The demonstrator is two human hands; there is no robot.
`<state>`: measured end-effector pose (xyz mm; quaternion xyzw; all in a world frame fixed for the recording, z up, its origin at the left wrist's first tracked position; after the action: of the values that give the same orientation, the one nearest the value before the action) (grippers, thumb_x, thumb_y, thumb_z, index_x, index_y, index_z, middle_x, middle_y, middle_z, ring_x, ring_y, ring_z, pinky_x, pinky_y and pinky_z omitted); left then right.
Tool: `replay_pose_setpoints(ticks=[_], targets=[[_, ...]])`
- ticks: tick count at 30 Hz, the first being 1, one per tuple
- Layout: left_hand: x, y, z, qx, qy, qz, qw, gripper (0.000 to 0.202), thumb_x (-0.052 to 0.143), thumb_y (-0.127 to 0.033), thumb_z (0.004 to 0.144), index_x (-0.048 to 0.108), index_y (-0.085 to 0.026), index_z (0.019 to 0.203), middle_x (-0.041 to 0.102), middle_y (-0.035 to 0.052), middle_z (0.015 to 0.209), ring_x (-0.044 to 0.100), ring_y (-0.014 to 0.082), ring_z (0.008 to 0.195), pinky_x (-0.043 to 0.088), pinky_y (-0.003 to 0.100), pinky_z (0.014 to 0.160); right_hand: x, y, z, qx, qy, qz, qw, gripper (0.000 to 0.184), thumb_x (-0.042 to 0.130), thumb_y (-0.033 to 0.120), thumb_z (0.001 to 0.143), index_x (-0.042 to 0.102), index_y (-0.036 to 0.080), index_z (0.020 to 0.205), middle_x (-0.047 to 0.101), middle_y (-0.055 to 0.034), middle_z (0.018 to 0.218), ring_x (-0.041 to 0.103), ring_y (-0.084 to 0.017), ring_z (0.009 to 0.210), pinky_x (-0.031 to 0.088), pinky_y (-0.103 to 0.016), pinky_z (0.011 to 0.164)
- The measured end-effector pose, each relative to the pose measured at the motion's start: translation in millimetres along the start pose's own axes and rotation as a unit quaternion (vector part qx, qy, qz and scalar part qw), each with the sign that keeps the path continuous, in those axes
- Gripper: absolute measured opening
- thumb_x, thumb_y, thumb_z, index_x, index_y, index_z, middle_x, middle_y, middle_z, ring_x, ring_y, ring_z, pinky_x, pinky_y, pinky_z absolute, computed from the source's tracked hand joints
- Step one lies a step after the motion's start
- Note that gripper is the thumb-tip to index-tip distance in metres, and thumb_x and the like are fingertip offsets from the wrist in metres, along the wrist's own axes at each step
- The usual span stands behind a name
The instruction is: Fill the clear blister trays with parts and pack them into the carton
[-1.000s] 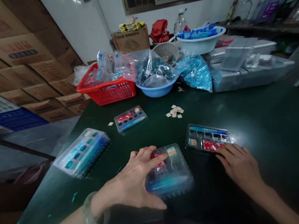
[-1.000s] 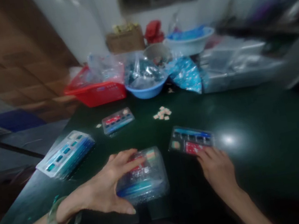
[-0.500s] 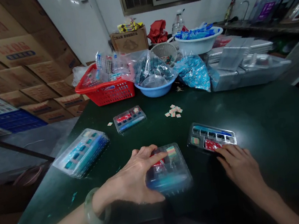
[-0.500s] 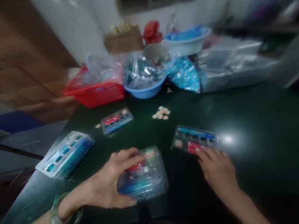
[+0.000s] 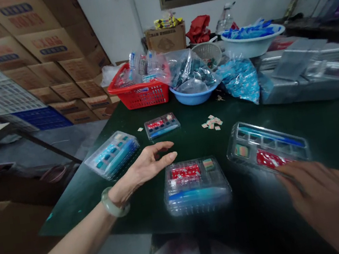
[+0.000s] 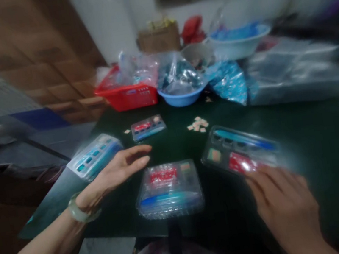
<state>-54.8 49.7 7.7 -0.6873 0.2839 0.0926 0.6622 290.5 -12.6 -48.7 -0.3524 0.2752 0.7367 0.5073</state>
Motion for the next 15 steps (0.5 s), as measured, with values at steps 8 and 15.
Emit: replay_pose_setpoints(ticks=[8,15], targets=[[-2.6,25,-17,-0.061,-0.051,-0.156,0.985,0.049,0.047,-0.052,0.084,0.055,-0.016,0.116,0.059,0.0096,0.116,0.051,0.0247,0.108,0.039,0.037,0.087,-23,82,38,-0.133,0.027,0.18,0.974,0.014,0.05,0.021,0.084,0.063,0.023,0.085,0.064,-0.0038,0.083,0.057,-0.02,0.08,0.039,-0.037,0.075],[13.2,30,-43,-0.139,-0.056,-0.203,0.968,0.058,0.054,-0.055,0.079,0.046,-0.022,0.126,0.048,0.0077,0.131,0.045,0.0239,0.117,0.038,0.036,0.092,3,114,38,-0.15,0.085,0.241,0.955,0.021,0.044,0.012,0.084,0.062,0.021,0.083,0.059,-0.0021,0.075,0.054,-0.016,0.071,0.035,-0.031,0.064]])
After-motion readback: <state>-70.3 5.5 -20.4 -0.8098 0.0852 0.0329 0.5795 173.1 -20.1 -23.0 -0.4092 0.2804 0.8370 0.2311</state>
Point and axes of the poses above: each hand's wrist, its own z-axis towards the middle knuckle, its own x-axis out of the palm, y = z × x, the point moved 2 cm from there along z, towards the middle knuckle
